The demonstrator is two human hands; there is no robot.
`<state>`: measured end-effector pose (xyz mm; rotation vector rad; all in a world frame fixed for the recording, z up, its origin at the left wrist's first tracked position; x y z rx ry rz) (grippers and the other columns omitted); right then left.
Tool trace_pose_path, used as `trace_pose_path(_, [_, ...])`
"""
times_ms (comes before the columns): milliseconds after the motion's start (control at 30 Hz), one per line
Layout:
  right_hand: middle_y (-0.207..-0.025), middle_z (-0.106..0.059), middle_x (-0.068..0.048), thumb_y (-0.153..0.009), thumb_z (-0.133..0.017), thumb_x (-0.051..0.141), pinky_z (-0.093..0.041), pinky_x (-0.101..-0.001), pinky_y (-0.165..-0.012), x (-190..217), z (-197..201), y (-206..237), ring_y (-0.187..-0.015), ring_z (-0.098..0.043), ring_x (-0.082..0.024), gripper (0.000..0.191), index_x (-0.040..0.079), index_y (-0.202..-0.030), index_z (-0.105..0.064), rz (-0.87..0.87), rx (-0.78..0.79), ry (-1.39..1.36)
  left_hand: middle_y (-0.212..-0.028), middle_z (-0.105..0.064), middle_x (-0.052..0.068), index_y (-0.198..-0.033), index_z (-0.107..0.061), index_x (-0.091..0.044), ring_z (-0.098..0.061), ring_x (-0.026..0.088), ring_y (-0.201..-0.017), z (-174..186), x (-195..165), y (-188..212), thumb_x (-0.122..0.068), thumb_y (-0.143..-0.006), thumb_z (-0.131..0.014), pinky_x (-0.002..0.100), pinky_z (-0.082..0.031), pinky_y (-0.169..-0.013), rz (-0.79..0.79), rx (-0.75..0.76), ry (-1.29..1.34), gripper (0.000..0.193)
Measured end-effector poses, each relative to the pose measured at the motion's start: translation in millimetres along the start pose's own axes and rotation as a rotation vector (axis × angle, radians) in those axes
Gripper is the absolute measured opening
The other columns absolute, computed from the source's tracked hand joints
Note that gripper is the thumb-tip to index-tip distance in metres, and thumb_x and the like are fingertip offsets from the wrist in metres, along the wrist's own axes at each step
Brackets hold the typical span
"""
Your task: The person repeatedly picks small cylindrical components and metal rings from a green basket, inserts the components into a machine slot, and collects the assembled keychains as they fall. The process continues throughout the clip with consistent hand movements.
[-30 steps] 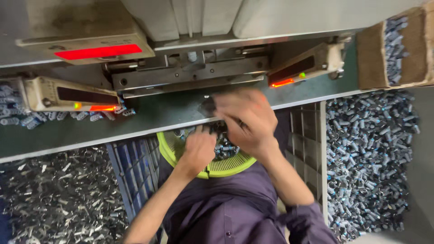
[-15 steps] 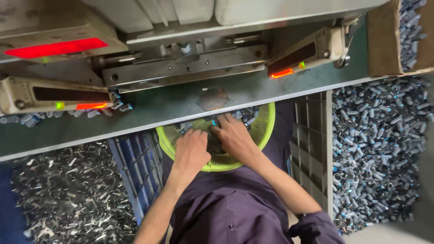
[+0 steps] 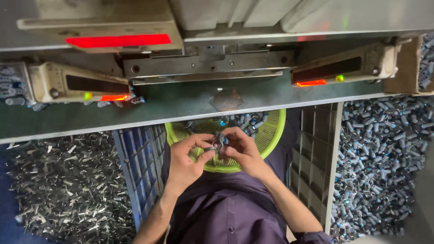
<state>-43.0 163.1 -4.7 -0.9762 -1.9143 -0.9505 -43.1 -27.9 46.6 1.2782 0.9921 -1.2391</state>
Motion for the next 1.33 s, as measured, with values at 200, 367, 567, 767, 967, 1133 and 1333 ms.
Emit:
trace_pose_path(200, [-0.104,-0.069,-0.009,-0.089,-0.068,-0.012,-0.059,-0.0258,-0.076,17.2,-7.3,5.4,-0.089,-0.069,-0.014,0.020,-0.003,-0.107,-0.068,0.337,-0.271,0.505,-0.103,-0.068,0.008,-0.111,-0.059,-0.003,-0.066,0.016,-0.100,-1.4,-17.5,-13.6,-0.003,-0.080,-0.068,0.027,-0.051,-0.092,-0.016,0.121,0.362,0.032])
trace_pose_path(367, [-0.108,-0.072,-0.013,-0.088,-0.065,-0.019,-0.059,-0.0294,-0.085,15.9,-9.7,9.5,-0.098,-0.070,-0.018,0.027,-0.005,-0.111,-0.065,0.432,-0.350,0.463,-0.085,-0.071,0.009,-0.098,-0.067,-0.003,-0.072,0.020,-0.077,-10.5,-25.7,-21.3,-0.004,-0.087,-0.074,0.030,-0.055,-0.070,-0.270,0.062,-0.201,0.014])
trace_pose_path(567, [-0.107,-0.070,-0.018,-0.094,-0.066,-0.010,-0.061,-0.0352,-0.084,1.3,2.9,-2.4,-0.104,-0.070,-0.023,0.027,0.000,-0.114,-0.052,0.421,-0.310,-0.359,-0.076,-0.070,0.007,-0.092,-0.070,-0.003,-0.071,0.018,-0.063,-5.5,-43.1,-12.6,-0.002,-0.081,-0.074,0.028,-0.053,-0.060,-0.182,0.028,-0.058,0.011])
trace_pose_path(767, [-0.099,-0.076,-0.017,-0.097,-0.067,-0.010,-0.059,-0.0300,-0.075,74.4,-3.0,-27.7,-0.081,-0.069,-0.014,0.030,0.005,-0.115,-0.047,0.484,-0.242,0.003,-0.094,-0.074,0.013,-0.099,-0.071,0.002,-0.069,0.023,-0.086,18.4,-47.8,-4.6,0.003,-0.087,-0.066,0.034,-0.053,-0.077,-0.272,-0.210,-0.390,0.013])
trace_pose_path(967, [-0.097,-0.075,-0.008,-0.081,-0.066,-0.013,-0.057,-0.0427,-0.078,166.7,-31.3,-109.3,-0.085,-0.071,-0.031,0.029,0.004,-0.104,-0.062,1.126,-0.276,1.216,-0.099,-0.074,0.012,-0.089,-0.063,-0.002,-0.067,0.019,-0.082,22.7,3.7,8.0,-0.043,-0.104,-0.055,0.032,-0.053,-0.073,-0.045,-0.096,0.267,0.045])
trace_pose_path(1133, [-0.096,-0.076,0.000,-0.088,-0.065,-0.013,-0.055,-0.0383,-0.074,168.2,-38.2,-127.1,-0.085,-0.072,-0.026,0.027,0.006,-0.107,-0.062,1.127,-0.295,1.272,-0.082,-0.066,0.012,-0.081,-0.060,0.000,-0.062,0.017,-0.074,32.5,27.5,35.5,-0.058,-0.105,-0.055,0.028,-0.047,-0.067,-0.184,-0.132,0.236,0.064])
trace_pose_path(1333, [-0.097,-0.076,-0.002,-0.090,-0.067,-0.009,-0.056,-0.0383,-0.080,153.7,0.4,-110.9,-0.089,-0.074,-0.025,0.030,0.010,-0.114,-0.066,1.018,-0.187,1.295,-0.075,-0.063,0.013,-0.080,-0.061,0.002,-0.061,0.018,-0.068,25.6,35.2,38.3,-0.053,-0.104,-0.060,0.029,-0.047,-0.062,-0.156,-0.139,0.342,0.060])
Point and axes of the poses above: each hand's wrist, its own y-axis away from the middle knuckle, its own z-axis out of the back of the hand, x = y × z, the point moved 3 cm from there along -y, towards the middle knuckle
